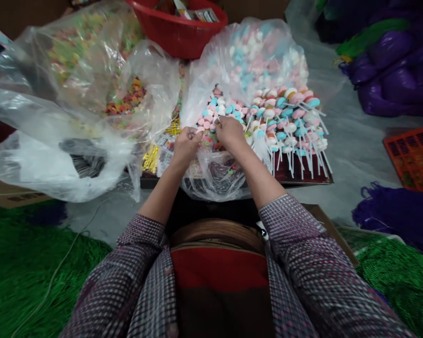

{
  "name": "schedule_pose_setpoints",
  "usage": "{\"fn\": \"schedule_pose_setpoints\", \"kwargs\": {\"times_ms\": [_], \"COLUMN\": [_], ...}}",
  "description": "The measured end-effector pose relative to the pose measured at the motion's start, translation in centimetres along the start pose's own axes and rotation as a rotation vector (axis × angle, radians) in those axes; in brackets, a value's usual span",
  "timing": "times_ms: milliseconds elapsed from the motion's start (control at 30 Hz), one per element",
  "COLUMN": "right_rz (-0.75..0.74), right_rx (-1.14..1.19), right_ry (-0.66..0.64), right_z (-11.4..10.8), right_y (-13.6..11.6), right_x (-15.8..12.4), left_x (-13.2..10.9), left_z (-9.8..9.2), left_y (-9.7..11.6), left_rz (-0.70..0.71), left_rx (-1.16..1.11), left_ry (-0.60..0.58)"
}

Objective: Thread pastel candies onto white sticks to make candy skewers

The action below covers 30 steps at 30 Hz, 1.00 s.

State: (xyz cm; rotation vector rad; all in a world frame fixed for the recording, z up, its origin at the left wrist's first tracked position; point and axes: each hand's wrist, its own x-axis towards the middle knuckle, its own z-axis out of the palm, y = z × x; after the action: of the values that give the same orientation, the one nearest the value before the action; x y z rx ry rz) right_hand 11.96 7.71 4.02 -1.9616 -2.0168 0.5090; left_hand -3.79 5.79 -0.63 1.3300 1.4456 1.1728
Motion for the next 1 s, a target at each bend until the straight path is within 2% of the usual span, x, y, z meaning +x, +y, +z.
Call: {"fn": "schedule_pose_setpoints", "kwargs": {"times_ms": [100, 167, 300, 400, 467, 533, 633, 700, 800, 900, 1000], "right_rz": [-0.025, -0.054, -0.065, -0.035, -0.015, -0.009, 0.033, 0.099, 0.159, 0.165, 0.185], "right_rx": [-0.079, -0.093, -0.083, -0.037, 0.062, 0.259, 0.692, 0.935, 1.128, 1.158, 1.125], "right_ry": [-0.024, -0.013, 0.017, 0.062, 0.096, 0.105, 0.005, -0.098, -0.169, -0.138, -0.063], "right_z": [1.0, 1.7, 2.5, 1.9, 0.8, -0.5, -2.4, -3.2, -3.2, -2.3, -1.2], "right_y": [-0.6, -0.6, 0.0, 0.5, 0.9, 1.1, 1.4, 1.6, 2.0, 2.2, 2.2], "right_x": [0.5, 0.9, 2.0, 2.4, 1.8, 0.3, -3.0, -5.1, -7.2, -8.7, -10.3], "left_x": [-0.6, -0.8, -1.1, -1.2, -1.4, -1.8, -2.7, -3.3, -4.0, -4.6, -5.2], "left_z": [0.3, 0.4, 0.4, 0.4, 0.4, 0.6, 1.0, 1.3, 1.8, 2.2, 2.5], "left_y": [0.3, 0.4, -0.3, -0.8, -0.9, -0.5, 0.5, 1.3, 2.0, 2.3, 2.3], "left_rz": [-0.108, -0.096, 0.032, 0.176, 0.227, 0.273, 0.324, 0.279, 0.153, 0.047, -0.075], "left_rx": [-0.053, -0.072, -0.012, 0.146, 0.203, 0.169, -0.002, -0.148, -0.349, -0.485, -0.535], "left_ry": [0.049, 0.050, 0.020, 0.015, 0.025, 0.026, -0.058, -0.142, -0.245, -0.307, -0.289]}}
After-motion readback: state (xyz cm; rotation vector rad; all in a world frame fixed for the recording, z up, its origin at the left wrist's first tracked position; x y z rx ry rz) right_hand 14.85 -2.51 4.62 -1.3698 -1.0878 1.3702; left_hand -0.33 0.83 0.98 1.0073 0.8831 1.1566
